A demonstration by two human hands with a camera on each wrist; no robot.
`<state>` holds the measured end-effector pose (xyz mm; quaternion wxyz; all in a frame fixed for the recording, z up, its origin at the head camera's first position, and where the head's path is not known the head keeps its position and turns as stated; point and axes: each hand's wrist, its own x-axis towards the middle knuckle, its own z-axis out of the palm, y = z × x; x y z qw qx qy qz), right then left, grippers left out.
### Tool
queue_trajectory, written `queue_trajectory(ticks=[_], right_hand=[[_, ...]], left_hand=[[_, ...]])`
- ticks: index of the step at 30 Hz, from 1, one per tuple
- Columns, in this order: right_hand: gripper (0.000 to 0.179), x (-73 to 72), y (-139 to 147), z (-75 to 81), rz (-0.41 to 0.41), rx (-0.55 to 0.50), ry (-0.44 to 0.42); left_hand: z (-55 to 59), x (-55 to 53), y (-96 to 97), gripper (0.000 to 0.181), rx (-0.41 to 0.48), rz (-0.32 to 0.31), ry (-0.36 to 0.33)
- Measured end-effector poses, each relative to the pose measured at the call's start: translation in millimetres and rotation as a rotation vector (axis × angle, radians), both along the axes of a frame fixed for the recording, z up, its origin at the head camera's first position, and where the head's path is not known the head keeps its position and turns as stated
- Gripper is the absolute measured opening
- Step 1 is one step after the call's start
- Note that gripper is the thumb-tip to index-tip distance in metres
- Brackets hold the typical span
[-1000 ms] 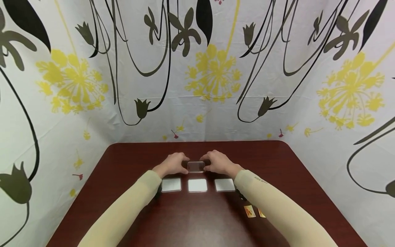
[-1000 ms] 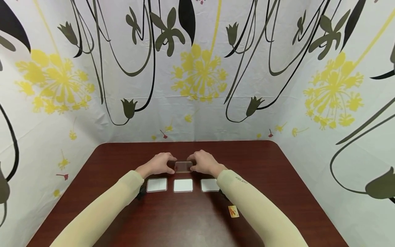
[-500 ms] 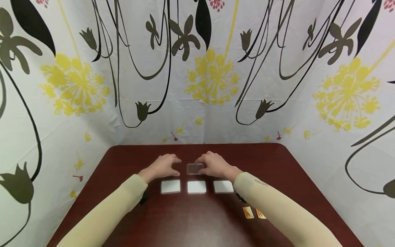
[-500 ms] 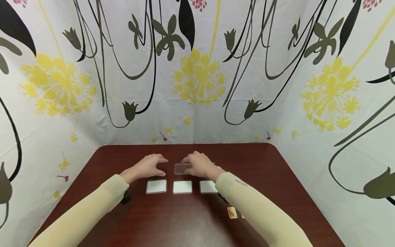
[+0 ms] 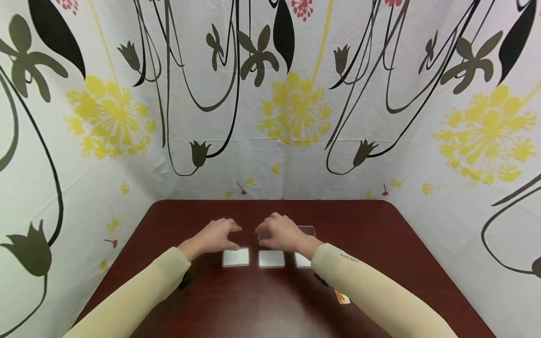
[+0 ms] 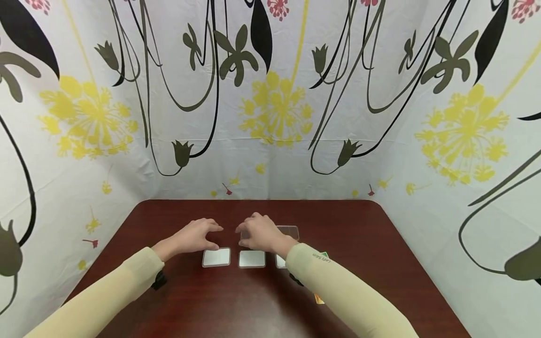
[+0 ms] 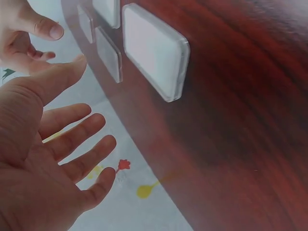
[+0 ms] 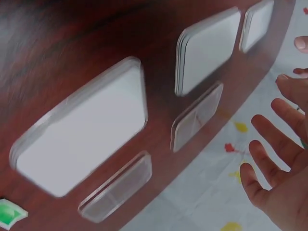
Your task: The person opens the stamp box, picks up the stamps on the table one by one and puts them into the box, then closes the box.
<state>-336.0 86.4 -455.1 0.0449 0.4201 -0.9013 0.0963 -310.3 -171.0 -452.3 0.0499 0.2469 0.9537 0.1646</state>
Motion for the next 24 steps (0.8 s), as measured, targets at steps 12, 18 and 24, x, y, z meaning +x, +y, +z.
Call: queue_trajectory(ticks=[12, 18, 24], right_hand=[[0.031, 12.5, -26.2, -28.1, 0.057, 0.029, 0.038], [0.031, 18.0, -33.3, -35.0, 0.065, 0.022, 0.028], [0.026, 23.9, -37.0, -40.8, 0.059, 0.026, 0.005]], left_hand=[[-23.1, 10.5, -14.8, 0.053, -0.02, -0.002, -0.015], [-33.7, 16.2, -18.0, 0.057, -0.022, -0.045, 0.013], [-42.4, 17.9, -19.7, 0.064, -0.04, -0.043, 0.032]])
